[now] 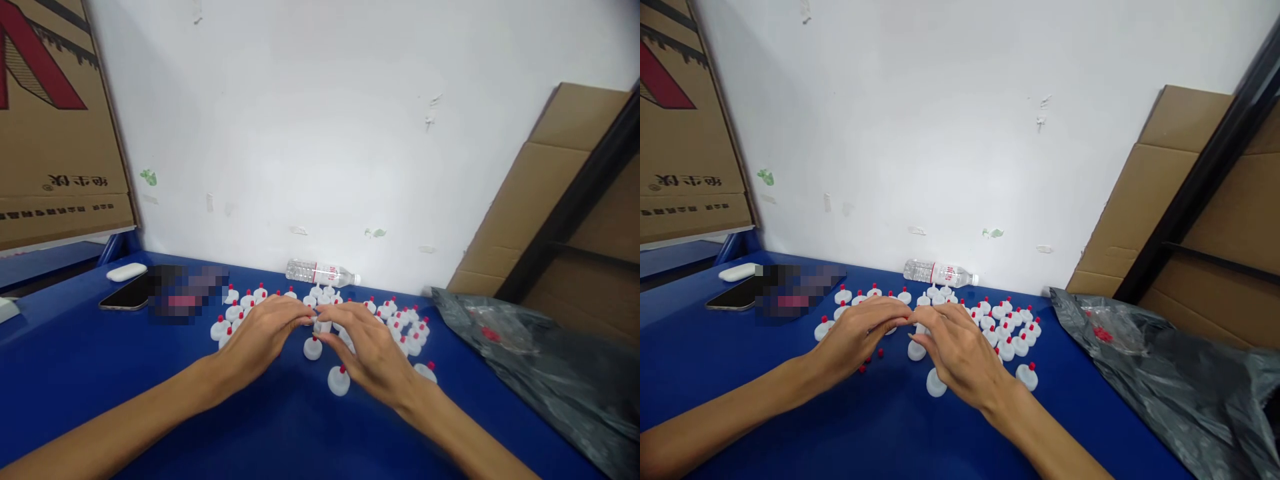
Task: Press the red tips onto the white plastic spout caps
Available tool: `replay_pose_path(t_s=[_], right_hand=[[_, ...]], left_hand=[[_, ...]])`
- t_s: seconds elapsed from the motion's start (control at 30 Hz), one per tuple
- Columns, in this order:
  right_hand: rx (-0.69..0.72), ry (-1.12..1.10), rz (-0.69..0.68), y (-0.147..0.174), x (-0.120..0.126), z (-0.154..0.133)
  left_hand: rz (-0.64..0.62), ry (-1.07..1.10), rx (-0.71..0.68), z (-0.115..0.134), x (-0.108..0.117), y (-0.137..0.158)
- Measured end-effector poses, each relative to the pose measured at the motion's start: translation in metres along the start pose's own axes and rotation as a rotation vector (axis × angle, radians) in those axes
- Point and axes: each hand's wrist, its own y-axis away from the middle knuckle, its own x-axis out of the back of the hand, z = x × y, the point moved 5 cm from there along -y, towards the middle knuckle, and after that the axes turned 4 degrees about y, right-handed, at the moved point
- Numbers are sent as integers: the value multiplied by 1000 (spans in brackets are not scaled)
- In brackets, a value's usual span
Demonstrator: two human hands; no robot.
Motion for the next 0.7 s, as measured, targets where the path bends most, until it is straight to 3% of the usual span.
replay_pose_path(t_s=[0.2, 0.43, 0.7], right_hand=[[67, 88, 52, -3, 4, -9], [79, 53, 71, 4, 2, -9], [175, 133, 128, 1, 3, -22]], left_hand=[[-107, -15, 106, -6, -1, -1], [-232, -20, 85, 1, -2, -4], [-145, -13, 206, 15, -6, 1]])
